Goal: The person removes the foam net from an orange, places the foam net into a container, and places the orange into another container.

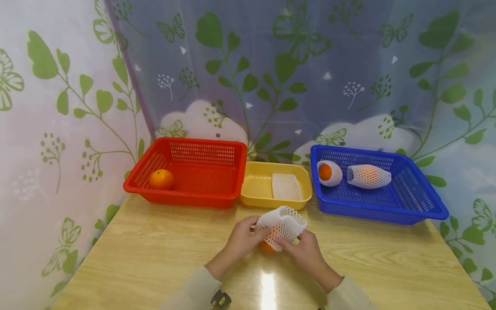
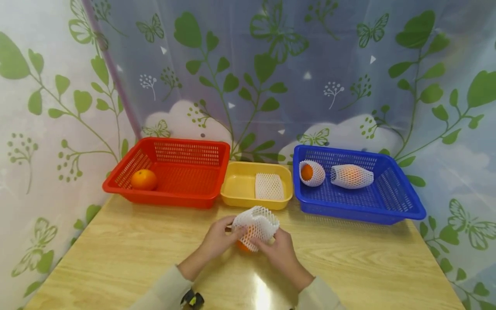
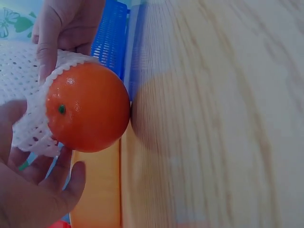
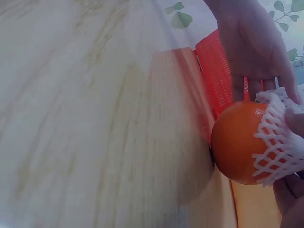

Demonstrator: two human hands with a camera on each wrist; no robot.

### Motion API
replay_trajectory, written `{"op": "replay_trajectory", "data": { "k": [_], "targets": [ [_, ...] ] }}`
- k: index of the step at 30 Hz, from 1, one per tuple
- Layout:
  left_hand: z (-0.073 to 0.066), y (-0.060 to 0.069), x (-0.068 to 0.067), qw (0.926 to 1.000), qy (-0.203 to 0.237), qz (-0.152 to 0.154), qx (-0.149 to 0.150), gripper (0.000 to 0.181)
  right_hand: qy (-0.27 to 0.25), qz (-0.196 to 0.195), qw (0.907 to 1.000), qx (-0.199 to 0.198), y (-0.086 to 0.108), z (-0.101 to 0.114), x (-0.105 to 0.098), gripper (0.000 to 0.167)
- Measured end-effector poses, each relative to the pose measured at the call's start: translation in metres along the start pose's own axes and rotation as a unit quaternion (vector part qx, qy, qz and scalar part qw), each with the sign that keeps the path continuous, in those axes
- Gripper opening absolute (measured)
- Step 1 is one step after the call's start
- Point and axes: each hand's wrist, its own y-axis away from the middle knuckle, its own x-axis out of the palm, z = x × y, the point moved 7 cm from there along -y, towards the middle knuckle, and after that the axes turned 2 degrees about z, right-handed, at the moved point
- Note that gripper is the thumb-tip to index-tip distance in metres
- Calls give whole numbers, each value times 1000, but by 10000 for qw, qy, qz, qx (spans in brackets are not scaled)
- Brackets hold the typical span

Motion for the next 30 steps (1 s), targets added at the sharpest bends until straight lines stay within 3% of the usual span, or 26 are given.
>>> {"op": "replay_trajectory", "data": {
  "k": [5, 10, 14, 21, 30],
  "targets": [
    [-1, 1, 4, 9989, 87, 447, 130, 47, -144, -79, 9999, 39, -3, 0, -3, 34],
    [-3, 1, 6, 9967, -218, 617, 472, 51, -51, -488, 9978, -449, -4, 7, -8, 24],
    [-5, 2, 7, 9959, -316, 697, 480, 49, -4, -825, 9940, -714, -4, 11, -10, 23],
    [-2, 3, 5, 9978, -222, 610, 166, 47, -132, -910, 9947, -462, -3, 8, -9, 30],
    [-2, 3, 1, 9993, -191, 292, 129, 42, -404, -511, 9978, 125, -1, 2, -5, 43]
  ]
}}
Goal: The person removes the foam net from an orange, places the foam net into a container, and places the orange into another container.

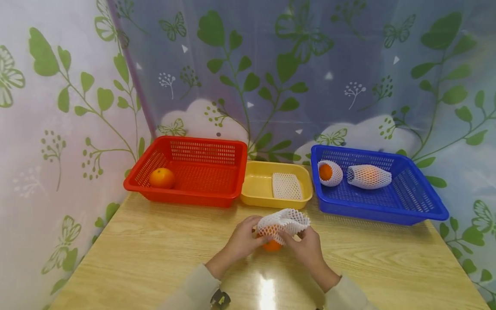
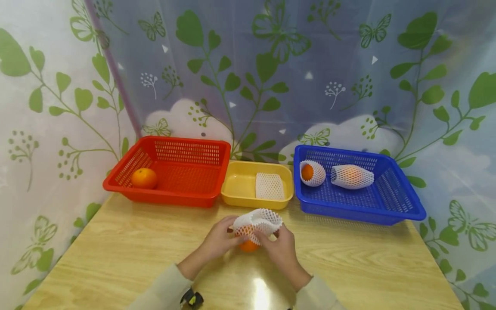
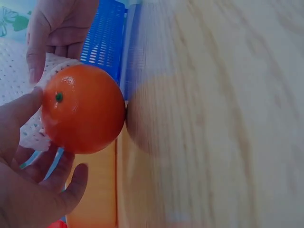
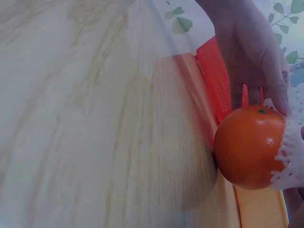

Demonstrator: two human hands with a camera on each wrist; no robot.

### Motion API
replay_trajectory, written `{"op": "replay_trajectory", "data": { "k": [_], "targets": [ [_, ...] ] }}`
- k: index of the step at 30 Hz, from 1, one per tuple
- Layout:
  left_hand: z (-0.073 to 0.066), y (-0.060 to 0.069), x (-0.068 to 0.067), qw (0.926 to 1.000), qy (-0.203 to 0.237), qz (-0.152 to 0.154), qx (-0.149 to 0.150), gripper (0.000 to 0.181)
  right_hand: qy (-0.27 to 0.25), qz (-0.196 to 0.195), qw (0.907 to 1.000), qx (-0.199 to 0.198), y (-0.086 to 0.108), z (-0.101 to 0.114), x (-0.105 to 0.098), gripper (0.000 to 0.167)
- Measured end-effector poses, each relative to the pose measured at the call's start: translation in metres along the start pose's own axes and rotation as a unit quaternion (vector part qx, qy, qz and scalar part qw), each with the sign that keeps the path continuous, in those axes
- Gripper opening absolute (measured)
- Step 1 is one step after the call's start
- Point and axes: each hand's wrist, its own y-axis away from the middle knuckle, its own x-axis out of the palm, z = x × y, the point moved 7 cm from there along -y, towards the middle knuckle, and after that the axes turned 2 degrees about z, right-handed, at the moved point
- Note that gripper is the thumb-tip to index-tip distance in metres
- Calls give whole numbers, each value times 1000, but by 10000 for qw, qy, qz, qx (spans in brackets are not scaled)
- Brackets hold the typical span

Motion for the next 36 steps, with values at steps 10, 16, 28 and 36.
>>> {"op": "replay_trajectory", "data": {
  "k": [10, 16, 28, 36],
  "targets": [
    [-2, -2, -3, 9986, -19, -529, -21, 32, -362, 158, 9992, 81, -2, -5, 1, 60],
    [-2, -2, -1, 9991, -19, -433, -17, 32, -387, 85, 9991, 118, -3, -1, 1, 54],
    [-1, -2, 11, 9996, 222, 60, -154, 59, 99, 58, 9999, -2, -8, -1, -1, 43],
    [-7, -1, 12, 9994, -299, 180, 47, 54, -609, -181, 9975, -321, -39, 16, -13, 41]
  ]
}}
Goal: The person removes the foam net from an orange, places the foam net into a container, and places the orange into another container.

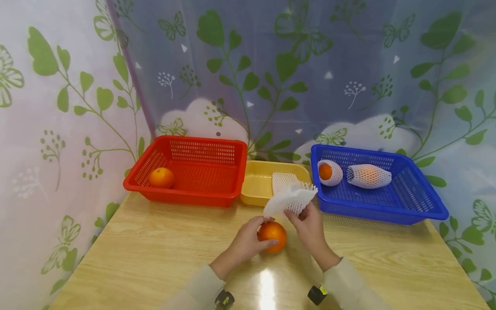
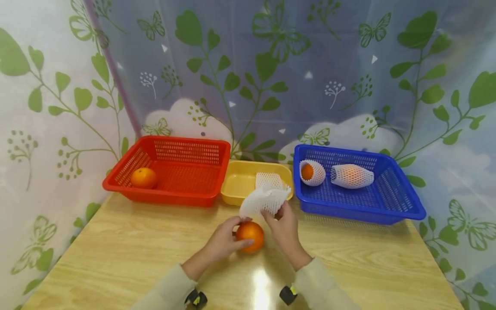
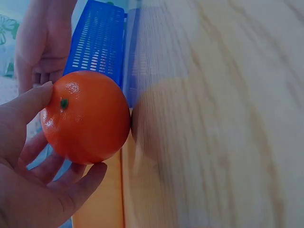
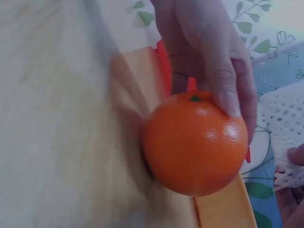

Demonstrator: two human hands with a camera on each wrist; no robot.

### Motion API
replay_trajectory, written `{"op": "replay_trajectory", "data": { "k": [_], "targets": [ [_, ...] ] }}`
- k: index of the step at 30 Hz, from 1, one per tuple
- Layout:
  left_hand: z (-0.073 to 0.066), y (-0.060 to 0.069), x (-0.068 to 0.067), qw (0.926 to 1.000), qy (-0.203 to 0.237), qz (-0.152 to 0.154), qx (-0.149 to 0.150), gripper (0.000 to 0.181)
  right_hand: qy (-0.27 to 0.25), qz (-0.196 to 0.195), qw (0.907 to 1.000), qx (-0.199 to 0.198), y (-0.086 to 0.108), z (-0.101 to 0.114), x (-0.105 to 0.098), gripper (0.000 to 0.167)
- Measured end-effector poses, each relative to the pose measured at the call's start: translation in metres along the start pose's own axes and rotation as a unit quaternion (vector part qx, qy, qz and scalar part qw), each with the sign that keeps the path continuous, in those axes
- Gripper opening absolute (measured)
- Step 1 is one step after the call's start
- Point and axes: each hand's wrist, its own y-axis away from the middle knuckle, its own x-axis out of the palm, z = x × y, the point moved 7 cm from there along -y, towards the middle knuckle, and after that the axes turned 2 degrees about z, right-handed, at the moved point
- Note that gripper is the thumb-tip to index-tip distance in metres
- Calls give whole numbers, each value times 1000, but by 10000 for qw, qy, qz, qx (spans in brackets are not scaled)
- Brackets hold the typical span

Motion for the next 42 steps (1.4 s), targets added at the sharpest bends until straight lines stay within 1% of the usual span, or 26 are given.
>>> {"op": "replay_trajectory", "data": {
  "k": [2, 4, 6, 8, 9, 13, 18, 21, 24, 27, 31, 34, 39, 42],
  "targets": [
    [-2, 0, 0, 9998, -139, 60, 91, 52, -143, 86, 9998, 75, -7, 11, 1, 45],
    [-4, 0, 1, 9994, -254, 135, 197, 45, -198, 106, 9997, 120, -14, 13, 2, 47],
    [-5, 0, 2, 9989, -325, 205, 258, 41, -116, 99, 9996, 223, -20, 14, 3, 48],
    [-7, 0, 4, 9981, -458, 258, 316, 39, -56, 76, 9997, 219, -28, 5, 4, 49],
    [-7, -1, 5, 9976, -532, 295, 327, 40, -68, 67, 9997, 221, -32, 1, 5, 50],
    [-5, -1, 10, 9963, -668, 400, 375, 52, 115, 85, 9993, 351, -44, -1, 6, 51],
    [-6, -1, 14, 9954, -636, 487, 525, 58, 526, 159, 9967, 596, -56, -4, 5, 55],
    [-7, -1, 15, 9946, -751, 548, 454, 59, 859, 168, 9941, 643, -62, -5, 5, 58],
    [-7, 0, 15, 9943, -841, 576, 326, 60, 1207, 156, 9900, 707, -67, -8, 5, 58],
    [-6, 1, 15, 9947, -806, 570, 286, 60, 1407, 146, 9865, 828, -71, -12, 6, 59],
    [-4, 2, 14, 9955, -729, 519, 295, 60, 1817, 51, 9778, 1042, -75, -18, 5, 63],
    [-4, 1, 13, 9958, -711, 496, 304, 60, 2138, 37, 9706, 1107, -80, -22, 4, 70],
    [-4, 0, 11, 9961, -664, 549, 209, 60, 2462, 273, 9629, 1070, -87, -28, 5, 80],
    [-2, 0, 11, 9963, -632, 559, 148, 59, 2664, 431, 9562, 1135, -90, -31, 6, 77]
  ]
}}
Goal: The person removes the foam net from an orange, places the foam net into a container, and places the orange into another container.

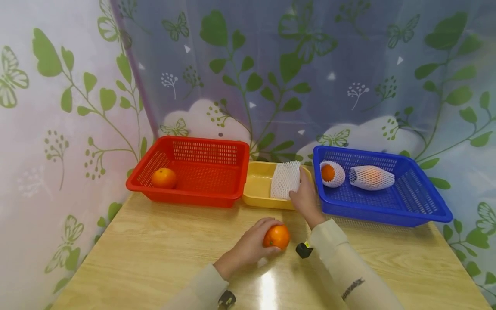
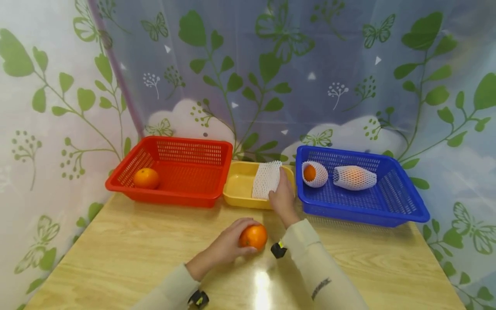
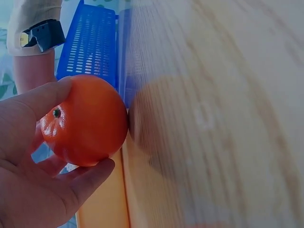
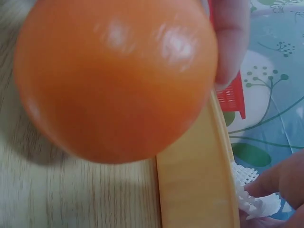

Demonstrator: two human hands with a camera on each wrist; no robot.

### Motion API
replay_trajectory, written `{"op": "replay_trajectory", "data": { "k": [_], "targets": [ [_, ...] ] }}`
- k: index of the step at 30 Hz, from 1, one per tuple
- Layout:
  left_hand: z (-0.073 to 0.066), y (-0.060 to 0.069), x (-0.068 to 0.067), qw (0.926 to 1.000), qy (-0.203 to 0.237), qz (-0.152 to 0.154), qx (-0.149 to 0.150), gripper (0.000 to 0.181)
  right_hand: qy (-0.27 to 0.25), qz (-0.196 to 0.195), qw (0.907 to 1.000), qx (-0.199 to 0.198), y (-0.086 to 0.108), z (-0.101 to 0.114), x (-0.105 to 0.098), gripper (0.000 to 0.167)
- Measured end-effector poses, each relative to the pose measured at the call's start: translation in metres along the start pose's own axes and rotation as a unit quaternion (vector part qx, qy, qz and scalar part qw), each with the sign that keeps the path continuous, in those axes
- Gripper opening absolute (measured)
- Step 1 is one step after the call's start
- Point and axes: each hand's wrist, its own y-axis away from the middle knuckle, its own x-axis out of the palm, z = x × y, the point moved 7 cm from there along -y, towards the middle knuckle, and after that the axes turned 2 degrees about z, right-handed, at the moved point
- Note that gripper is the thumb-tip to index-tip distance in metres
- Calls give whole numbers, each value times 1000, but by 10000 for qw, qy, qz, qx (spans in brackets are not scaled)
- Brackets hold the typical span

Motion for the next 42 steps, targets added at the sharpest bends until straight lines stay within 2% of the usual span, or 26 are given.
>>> {"op": "replay_trajectory", "data": {
  "k": [6, 14, 23, 28, 32, 37, 39, 42],
  "targets": [
    [1, -1, 1, 10000, 21, -2, -18, 59, 683, 138, 9974, 186, -2, -3, 3, 52],
    [3, -1, 0, 9999, 76, -4, -116, 59, 1206, 365, 9920, -37, -2, -1, 7, 39],
    [1, 1, -2, 9999, 7, -38, -92, 60, 1691, 532, 9837, -300, -4, 2, 15, 50],
    [2, 1, -3, 9999, 20, -60, -99, 60, 1660, 731, 9826, -391, -5, 8, 20, 58],
    [2, 0, -2, 9999, 60, -64, 88, 60, 1679, 815, 9773, -1003, -4, 17, 26, 67],
    [-1, 0, 0, 9995, 92, -2, 306, 58, 1957, 1002, 9518, -2139, -3, 36, 35, 75],
    [-3, 0, 0, 9994, 84, -14, 345, 58, 1964, 1140, 9442, -2385, -5, 42, 37, 76],
    [-5, 0, 0, 9991, 10, -25, 433, 57, 1827, 1363, 9423, -2452, -9, 50, 38, 78]
  ]
}}
